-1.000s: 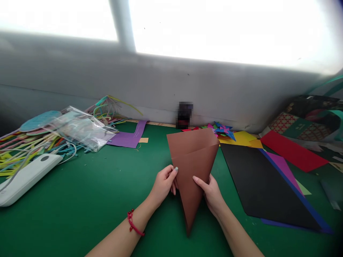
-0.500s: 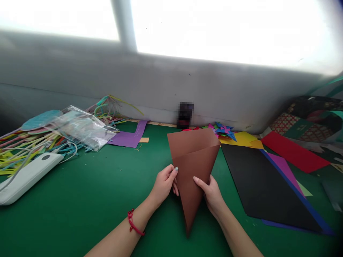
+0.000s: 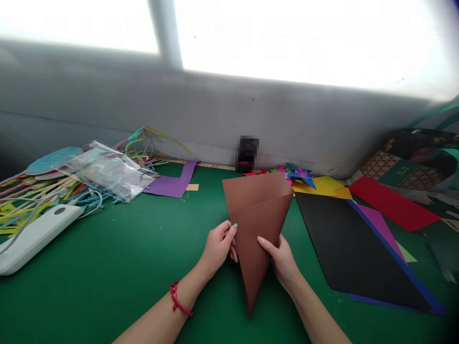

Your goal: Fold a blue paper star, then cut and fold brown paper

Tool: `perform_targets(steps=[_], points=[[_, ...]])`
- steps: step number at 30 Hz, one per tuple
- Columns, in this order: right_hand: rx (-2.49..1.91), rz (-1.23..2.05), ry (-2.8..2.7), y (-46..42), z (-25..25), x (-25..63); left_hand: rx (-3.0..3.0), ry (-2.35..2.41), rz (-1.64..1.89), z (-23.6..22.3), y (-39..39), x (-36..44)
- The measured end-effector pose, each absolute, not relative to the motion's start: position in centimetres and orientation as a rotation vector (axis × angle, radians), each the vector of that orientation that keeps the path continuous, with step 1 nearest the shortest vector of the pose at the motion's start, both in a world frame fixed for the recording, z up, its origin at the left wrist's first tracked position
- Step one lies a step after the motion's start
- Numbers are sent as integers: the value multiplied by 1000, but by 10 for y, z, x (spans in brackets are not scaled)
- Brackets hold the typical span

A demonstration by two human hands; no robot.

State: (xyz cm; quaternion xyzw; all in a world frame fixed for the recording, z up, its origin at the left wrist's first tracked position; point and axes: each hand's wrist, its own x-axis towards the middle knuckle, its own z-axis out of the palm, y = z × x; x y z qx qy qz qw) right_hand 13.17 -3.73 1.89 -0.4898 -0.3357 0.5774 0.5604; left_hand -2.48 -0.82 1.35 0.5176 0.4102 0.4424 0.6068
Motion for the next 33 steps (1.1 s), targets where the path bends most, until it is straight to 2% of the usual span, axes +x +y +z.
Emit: perform_targets(steps=[11,19,33], points=[[-1045,1432,-607,-34,25,140,1257,902,959,12,-14,-22],[-1123,1292,-629,-35,24,138,1268,922,940,12,-14,-21],[-1082,1276,-631,-36,25,138,1229,907,956,11,-13,-21]])
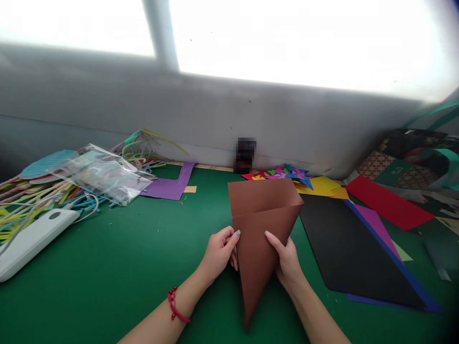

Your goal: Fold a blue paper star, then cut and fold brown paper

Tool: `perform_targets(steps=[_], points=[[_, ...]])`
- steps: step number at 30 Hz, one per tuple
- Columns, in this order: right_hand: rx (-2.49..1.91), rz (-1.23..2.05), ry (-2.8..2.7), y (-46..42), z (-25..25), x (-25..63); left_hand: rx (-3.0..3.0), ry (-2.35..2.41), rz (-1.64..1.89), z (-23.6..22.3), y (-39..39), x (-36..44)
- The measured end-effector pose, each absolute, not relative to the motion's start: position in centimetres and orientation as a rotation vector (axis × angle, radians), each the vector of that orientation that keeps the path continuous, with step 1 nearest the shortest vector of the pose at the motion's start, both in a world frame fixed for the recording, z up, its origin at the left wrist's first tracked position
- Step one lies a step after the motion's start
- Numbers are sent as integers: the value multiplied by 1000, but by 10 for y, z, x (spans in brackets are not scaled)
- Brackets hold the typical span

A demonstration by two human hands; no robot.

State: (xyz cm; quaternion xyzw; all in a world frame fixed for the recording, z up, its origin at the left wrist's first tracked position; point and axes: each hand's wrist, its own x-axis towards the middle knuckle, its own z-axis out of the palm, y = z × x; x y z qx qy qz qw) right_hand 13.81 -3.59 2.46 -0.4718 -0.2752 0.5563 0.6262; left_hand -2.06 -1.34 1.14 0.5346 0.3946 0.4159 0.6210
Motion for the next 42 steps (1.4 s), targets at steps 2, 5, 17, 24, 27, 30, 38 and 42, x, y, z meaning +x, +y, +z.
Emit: perform_targets(steps=[2,5,17,24,27,30,38,42], points=[[-1083,1280,-637,-36,25,138,1226,908,954,12,-14,-20],[-1098,1277,-647,-37,27,138,1229,921,952,12,-14,-21],[-1040,1346,-599,-33,24,141,1269,974,974,13,-14,-21],[-1057,1367,-616,-29,24,152,1305,996,977,12,-13,-23],[-1081,1306,-616,-30,25,150,1301,1000,974,12,-13,-23],[-1083,1279,-617,-30,25,149,1288,1000,972,12,-12,-23],[-1027,1256,-619,-29,20,150,1282,991,971,12,-12,-24],[-1020,1254,-605,-28,19,150,1269,993,985,13,-11,-24]])
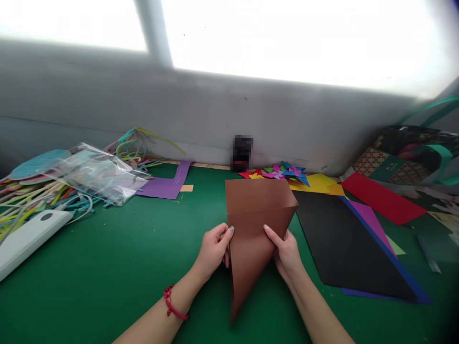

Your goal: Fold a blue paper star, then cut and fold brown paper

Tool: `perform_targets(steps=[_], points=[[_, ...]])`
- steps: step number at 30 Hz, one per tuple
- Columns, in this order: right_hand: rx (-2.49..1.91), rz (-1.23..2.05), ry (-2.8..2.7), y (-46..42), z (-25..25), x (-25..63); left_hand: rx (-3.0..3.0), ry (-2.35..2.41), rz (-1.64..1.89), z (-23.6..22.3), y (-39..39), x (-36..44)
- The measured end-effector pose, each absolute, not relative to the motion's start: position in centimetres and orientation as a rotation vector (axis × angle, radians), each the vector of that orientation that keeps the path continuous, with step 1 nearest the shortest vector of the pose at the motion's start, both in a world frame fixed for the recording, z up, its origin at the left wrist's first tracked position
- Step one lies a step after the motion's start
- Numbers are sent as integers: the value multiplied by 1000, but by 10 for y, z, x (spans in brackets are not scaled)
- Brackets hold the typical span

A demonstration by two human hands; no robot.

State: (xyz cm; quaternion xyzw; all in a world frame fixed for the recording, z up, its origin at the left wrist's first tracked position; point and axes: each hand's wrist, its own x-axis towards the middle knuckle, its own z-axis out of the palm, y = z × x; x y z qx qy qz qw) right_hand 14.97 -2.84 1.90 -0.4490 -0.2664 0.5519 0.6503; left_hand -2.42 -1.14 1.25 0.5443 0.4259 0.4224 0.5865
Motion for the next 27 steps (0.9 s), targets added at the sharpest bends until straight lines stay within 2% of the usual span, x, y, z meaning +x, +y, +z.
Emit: perform_targets(steps=[10,27], points=[[-981,1410,-513,-28,25,164,1257,958,947,6,-10,-24],[-992,1295,-536,-28,25,162,1277,945,911,9,-11,-23]])
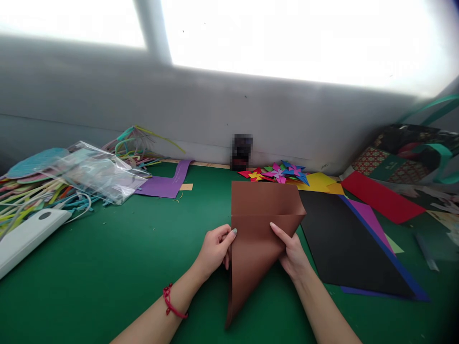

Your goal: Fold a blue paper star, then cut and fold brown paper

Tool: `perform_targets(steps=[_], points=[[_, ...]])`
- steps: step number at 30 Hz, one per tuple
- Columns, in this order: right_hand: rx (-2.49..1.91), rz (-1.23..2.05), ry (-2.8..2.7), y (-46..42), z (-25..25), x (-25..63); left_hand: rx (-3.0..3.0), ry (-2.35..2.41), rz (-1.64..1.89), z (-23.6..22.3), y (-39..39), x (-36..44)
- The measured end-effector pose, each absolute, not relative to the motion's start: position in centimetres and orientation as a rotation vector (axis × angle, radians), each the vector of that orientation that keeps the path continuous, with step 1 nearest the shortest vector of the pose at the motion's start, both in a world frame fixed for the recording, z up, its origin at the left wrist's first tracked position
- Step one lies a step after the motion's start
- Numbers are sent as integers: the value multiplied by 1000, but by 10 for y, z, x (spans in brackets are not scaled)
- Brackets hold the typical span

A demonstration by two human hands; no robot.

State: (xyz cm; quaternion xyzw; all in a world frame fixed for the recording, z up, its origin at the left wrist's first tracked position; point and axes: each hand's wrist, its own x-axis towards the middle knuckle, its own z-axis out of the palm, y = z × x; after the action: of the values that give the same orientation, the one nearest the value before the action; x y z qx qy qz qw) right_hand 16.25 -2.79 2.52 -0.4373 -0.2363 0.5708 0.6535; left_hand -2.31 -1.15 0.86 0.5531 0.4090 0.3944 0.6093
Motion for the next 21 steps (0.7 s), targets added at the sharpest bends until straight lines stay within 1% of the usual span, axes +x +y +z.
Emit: perform_targets(steps=[8,21], points=[[-1001,1369,-541,-27,22,170,1229,912,894,8,-9,-23],[-1041,1326,-530,-26,22,169,1226,940,883,11,-8,-24]])
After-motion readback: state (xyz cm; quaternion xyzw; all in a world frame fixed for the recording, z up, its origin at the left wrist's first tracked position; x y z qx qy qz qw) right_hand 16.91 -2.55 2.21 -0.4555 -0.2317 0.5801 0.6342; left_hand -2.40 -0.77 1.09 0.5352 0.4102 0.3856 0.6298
